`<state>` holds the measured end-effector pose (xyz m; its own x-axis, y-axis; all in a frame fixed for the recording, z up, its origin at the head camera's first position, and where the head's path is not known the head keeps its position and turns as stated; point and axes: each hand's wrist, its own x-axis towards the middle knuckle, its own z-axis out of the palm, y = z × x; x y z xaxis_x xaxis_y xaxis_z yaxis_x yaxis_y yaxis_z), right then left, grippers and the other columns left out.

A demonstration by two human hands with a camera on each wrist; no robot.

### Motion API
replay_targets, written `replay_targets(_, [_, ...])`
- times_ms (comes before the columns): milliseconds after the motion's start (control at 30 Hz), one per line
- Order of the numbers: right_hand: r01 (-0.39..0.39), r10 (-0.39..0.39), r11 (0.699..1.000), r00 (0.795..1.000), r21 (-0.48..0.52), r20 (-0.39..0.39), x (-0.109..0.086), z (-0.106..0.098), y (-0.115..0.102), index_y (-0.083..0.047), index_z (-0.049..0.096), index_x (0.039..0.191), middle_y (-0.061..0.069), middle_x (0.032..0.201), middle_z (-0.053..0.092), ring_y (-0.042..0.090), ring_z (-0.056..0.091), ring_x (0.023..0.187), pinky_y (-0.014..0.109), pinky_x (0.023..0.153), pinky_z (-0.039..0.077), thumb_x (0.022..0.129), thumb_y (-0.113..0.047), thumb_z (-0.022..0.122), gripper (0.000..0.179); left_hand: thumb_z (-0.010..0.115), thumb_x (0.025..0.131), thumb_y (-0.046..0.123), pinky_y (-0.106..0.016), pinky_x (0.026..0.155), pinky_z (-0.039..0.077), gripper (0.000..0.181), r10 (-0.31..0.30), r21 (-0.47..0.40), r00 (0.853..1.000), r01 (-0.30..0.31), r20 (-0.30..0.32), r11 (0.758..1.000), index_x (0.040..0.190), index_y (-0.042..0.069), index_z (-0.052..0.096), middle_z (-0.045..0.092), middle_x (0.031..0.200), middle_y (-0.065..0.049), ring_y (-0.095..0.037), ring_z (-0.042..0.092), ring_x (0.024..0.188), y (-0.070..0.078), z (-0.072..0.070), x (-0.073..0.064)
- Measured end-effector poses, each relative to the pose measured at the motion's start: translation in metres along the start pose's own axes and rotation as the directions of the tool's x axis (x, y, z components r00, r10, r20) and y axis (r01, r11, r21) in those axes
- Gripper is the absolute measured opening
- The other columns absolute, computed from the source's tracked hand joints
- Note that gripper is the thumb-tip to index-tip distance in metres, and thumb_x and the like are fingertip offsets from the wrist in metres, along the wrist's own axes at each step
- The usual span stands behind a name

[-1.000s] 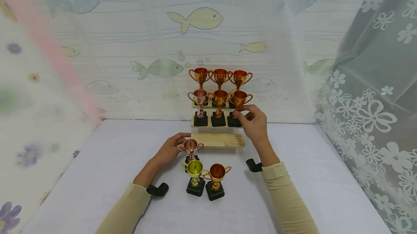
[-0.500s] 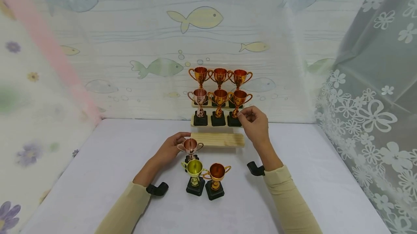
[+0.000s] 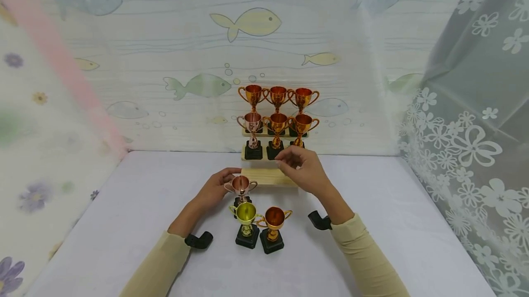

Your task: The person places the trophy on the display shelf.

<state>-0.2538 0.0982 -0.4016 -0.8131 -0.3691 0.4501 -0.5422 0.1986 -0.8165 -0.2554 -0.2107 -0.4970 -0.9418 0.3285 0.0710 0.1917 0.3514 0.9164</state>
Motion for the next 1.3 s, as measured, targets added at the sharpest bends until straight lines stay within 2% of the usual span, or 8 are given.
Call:
replay_targets(167, [0.016,-0.013,1.0,0.988,-0.012,0.157,0.0,0.012,0.004,-0.013,0.078,0.113,0.003,0.092,0.07,0.021,0.063,0.075,0.031,0.064,0.05,0.097,-0.011,0.077,0.016,0.057,0.097,-0.001,-0.037,0.097,0.044,0.054,0.006,-0.025,1.0,-0.006,0.011,1.0,0.151,0.002,0.054,0.074,0.113,-0.012,-0.017,0.064,0.103,-0.001,-0.001,0.0])
replay_targets(300, [0.007,-0.004,1.0,0.964,-0.009,0.266,0.002,0.023,0.013,-0.008,0.077,0.117,0.002,0.095,0.07,0.02,0.065,0.08,0.03,0.069,0.053,0.096,-0.009,0.077,0.02,0.058,0.096,0.0,-0.037,0.098,0.044,0.055,-0.005,-0.044,1.0,0.006,0.017,0.999,0.151,0.003,0.054,0.074,0.115,-0.012,-0.016,0.066,0.103,-0.002,0.0,0.001])
replay_targets(433, [-0.018,0.017,1.0,0.927,0.001,0.375,0.005,0.033,0.019,-0.005,0.076,0.121,0.002,0.098,0.072,0.017,0.067,0.085,0.029,0.074,0.056,0.095,-0.003,0.076,0.026,0.062,0.101,0.006,-0.04,0.101,0.044,0.051,-0.022,-0.055,1.0,0.022,0.018,0.998,0.151,0.005,0.054,0.074,0.116,-0.011,-0.017,0.066,0.106,-0.002,0.0,0.001])
replay_targets(567, [-0.031,0.03,0.999,0.877,-0.005,0.48,0.007,0.045,0.024,-0.006,0.074,0.123,0.001,0.098,0.073,0.012,0.067,0.086,0.029,0.078,0.058,0.095,-0.003,0.076,0.028,0.063,0.102,0.007,-0.042,0.101,0.043,0.049,-0.017,-0.06,1.0,0.017,0.013,0.998,0.151,0.005,0.054,0.074,0.112,-0.011,-0.018,0.066,0.104,-0.001,0.0,-0.001])
replay_targets(700, [-0.026,0.019,1.0,0.844,0.005,0.536,0.009,0.057,0.03,-0.004,0.073,0.118,0.004,0.096,0.074,0.01,0.068,0.082,0.029,0.077,0.058,0.094,-0.003,0.077,0.025,0.063,0.103,0.007,-0.04,0.101,0.043,0.048,0.005,-0.056,1.0,-0.004,0.019,0.998,0.15,0.004,0.055,0.073,0.107,-0.01,-0.018,0.065,0.1,-0.001,-0.001,-0.001])
replay_targets(800, [-0.026,0.015,1.0,0.84,0.014,0.542,0.01,0.064,0.034,-0.005,0.074,0.114,0.004,0.097,0.075,0.009,0.068,0.082,0.028,0.077,0.059,0.094,-0.003,0.078,0.02,0.063,0.105,0.013,-0.038,0.101,0.044,0.046,0.012,-0.058,1.0,-0.011,0.017,0.998,0.15,0.004,0.055,0.074,0.107,-0.009,-0.016,0.065,0.1,-0.001,-0.001,-0.001])
replay_targets(967, [-0.072,0.059,0.997,0.839,0.002,0.54,0.008,0.071,0.035,-0.007,0.074,0.115,0.003,0.097,0.074,0.011,0.067,0.082,0.028,0.077,0.058,0.095,-0.007,0.078,0.02,0.063,0.105,0.022,-0.04,0.101,0.043,0.049,0.018,-0.059,1.0,-0.017,0.018,0.998,0.149,0.003,0.055,0.073,0.11,-0.011,-0.017,0.064,0.103,0.001,-0.001,-0.002])
replay_targets(1300, [-0.089,0.078,0.996,0.858,-0.004,0.507,0.004,0.076,0.032,-0.006,0.075,0.119,0.003,0.103,0.075,0.01,0.067,0.088,0.027,0.082,0.056,0.095,-0.009,0.079,0.024,0.061,0.105,0.009,-0.044,0.101,0.043,0.046,0.005,-0.043,1.0,-0.004,0.015,0.999,0.15,0.005,0.055,0.073,0.107,-0.01,-0.021,0.064,0.104,0.002,-0.001,-0.003])
